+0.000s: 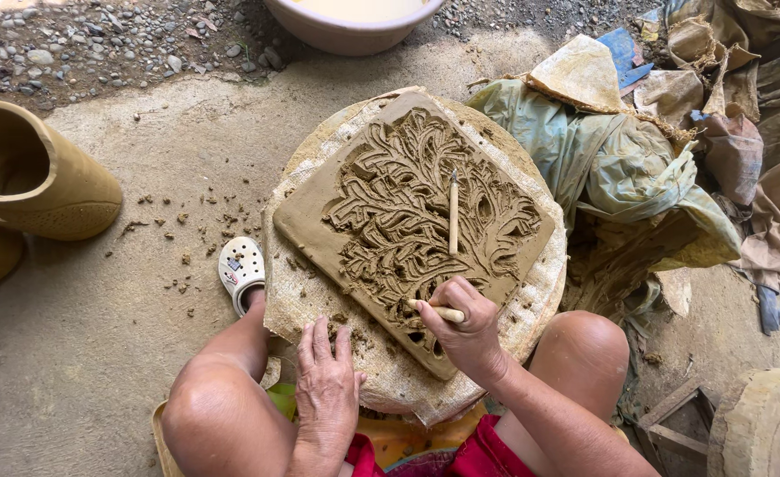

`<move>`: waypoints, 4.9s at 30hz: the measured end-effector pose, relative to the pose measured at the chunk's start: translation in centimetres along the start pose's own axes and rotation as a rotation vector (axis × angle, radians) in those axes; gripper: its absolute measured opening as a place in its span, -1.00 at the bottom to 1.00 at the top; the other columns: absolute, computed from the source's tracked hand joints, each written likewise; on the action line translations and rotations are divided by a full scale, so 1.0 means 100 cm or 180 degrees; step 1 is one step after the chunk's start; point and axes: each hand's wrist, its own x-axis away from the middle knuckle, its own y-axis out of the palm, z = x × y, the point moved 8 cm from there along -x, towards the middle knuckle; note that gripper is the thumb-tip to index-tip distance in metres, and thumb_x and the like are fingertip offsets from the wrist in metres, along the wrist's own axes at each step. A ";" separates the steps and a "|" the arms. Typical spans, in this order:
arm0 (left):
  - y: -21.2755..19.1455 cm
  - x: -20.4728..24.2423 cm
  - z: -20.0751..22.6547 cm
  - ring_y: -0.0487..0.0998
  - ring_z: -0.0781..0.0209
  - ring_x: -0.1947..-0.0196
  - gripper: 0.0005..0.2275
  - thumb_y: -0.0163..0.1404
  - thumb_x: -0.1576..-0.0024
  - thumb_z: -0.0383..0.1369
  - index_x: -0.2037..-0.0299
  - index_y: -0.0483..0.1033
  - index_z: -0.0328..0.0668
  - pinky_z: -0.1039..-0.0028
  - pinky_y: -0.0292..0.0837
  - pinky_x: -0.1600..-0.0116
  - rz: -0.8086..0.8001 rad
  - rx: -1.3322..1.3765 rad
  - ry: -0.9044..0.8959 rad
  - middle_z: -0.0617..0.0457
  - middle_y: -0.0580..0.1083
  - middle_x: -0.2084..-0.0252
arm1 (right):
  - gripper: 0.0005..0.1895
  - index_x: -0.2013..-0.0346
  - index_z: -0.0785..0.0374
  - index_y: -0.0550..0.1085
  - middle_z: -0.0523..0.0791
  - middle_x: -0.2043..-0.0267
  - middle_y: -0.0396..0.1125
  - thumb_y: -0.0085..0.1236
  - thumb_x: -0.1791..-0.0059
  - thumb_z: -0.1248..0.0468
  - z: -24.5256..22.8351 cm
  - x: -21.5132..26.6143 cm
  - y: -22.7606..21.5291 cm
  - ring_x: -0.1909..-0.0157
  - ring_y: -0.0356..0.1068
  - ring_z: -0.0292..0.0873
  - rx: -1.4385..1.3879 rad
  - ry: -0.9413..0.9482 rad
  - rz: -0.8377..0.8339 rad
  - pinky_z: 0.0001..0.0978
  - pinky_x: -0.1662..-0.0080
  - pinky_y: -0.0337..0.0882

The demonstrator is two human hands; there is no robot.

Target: The person carves detailed plant motifs into a flat clay slab using various wooden sculpting tools, cleaning off small fragments of clay by hand as they work.

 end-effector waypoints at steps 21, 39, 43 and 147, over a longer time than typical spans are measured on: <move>0.004 0.000 0.002 0.10 -0.31 -0.42 -0.19 0.34 0.11 -0.20 -0.34 0.21 -0.29 0.15 0.20 -0.38 0.0012 -0.0113 0.0049 -0.36 0.09 -0.41 | -0.75 0.57 0.23 0.42 -0.21 0.52 0.32 0.24 0.01 0.34 0.021 0.007 0.009 0.61 0.26 -0.40 -0.0100 0.0090 -0.0233 -0.52 0.59 0.28; -0.003 0.004 0.010 0.20 -0.24 -0.35 -0.20 0.36 0.16 -0.17 -0.30 0.27 -0.27 0.21 0.24 -0.35 0.0067 -0.0237 0.0079 -0.29 0.19 -0.32 | -0.91 0.38 0.32 0.51 -0.07 0.35 0.47 0.31 0.09 0.44 -0.002 0.065 -0.015 0.36 0.49 -0.31 -0.0209 -0.0009 0.0353 -0.54 0.41 0.49; -0.002 0.004 0.011 0.21 -0.20 -0.30 -0.21 0.36 0.16 -0.13 -0.29 0.29 -0.24 0.08 0.16 -0.36 0.0143 -0.0213 0.0076 -0.28 0.20 -0.31 | -0.90 0.41 0.34 0.51 -0.06 0.37 0.48 0.31 0.10 0.44 -0.003 0.058 -0.012 0.39 0.50 -0.29 -0.0167 0.0058 0.0197 -0.53 0.45 0.48; -0.011 -0.006 -0.004 0.54 0.16 0.29 -0.65 0.28 0.00 -0.18 0.17 0.55 -0.27 0.39 0.61 0.20 0.1143 0.1273 0.1071 -0.01 0.45 0.29 | -0.84 0.45 0.20 0.45 -0.16 0.41 0.42 0.21 -0.02 0.35 0.012 0.017 -0.003 0.47 0.34 -0.41 -0.1504 -0.0248 -0.0637 -0.57 0.52 0.32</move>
